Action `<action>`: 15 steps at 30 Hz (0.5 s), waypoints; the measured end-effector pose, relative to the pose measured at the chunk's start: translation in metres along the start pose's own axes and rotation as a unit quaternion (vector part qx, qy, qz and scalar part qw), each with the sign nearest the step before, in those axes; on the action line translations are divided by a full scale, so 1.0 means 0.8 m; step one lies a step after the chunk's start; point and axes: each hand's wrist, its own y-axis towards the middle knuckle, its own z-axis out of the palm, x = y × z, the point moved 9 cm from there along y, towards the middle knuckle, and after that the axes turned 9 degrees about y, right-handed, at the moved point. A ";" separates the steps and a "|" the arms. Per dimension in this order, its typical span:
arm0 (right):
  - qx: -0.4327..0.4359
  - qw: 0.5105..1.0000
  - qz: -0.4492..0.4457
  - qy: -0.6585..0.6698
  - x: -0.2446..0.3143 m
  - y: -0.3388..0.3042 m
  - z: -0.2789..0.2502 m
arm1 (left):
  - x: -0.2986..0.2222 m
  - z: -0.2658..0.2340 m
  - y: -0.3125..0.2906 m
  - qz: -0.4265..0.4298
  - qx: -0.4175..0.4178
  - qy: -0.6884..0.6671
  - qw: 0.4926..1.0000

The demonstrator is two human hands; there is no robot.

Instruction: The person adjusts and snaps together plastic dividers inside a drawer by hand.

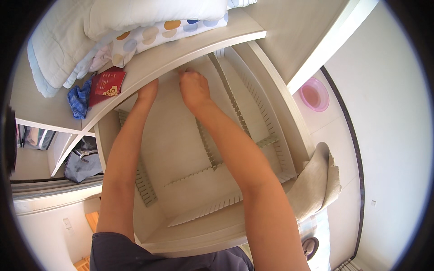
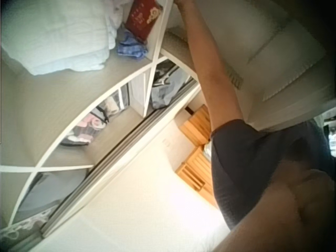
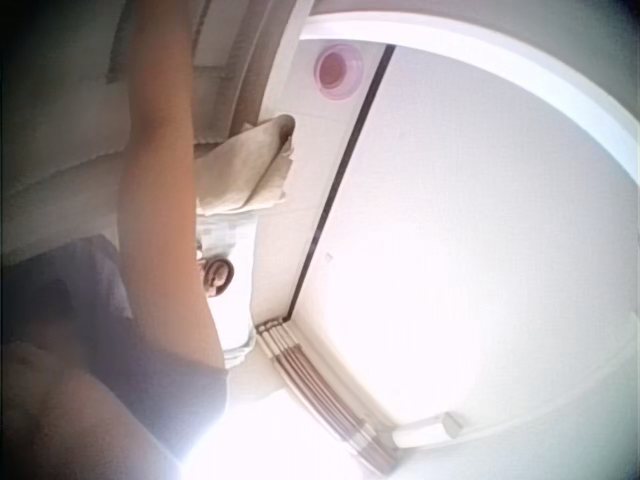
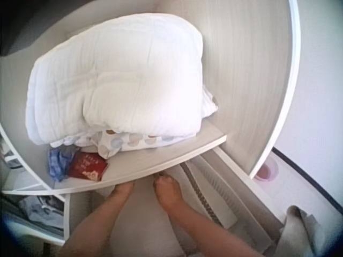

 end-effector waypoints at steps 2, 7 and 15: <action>0.006 1.000 -0.013 -0.012 0.007 0.002 0.005 | 0.009 0.005 -0.008 0.031 -0.048 0.026 0.998; -0.003 0.999 -0.029 -0.032 -0.005 0.006 0.004 | 0.003 -0.003 0.005 -0.049 0.005 -0.110 0.993; -0.029 0.998 -0.053 -0.021 0.022 -0.004 0.016 | 0.004 -0.007 0.007 -0.054 0.015 -0.114 0.992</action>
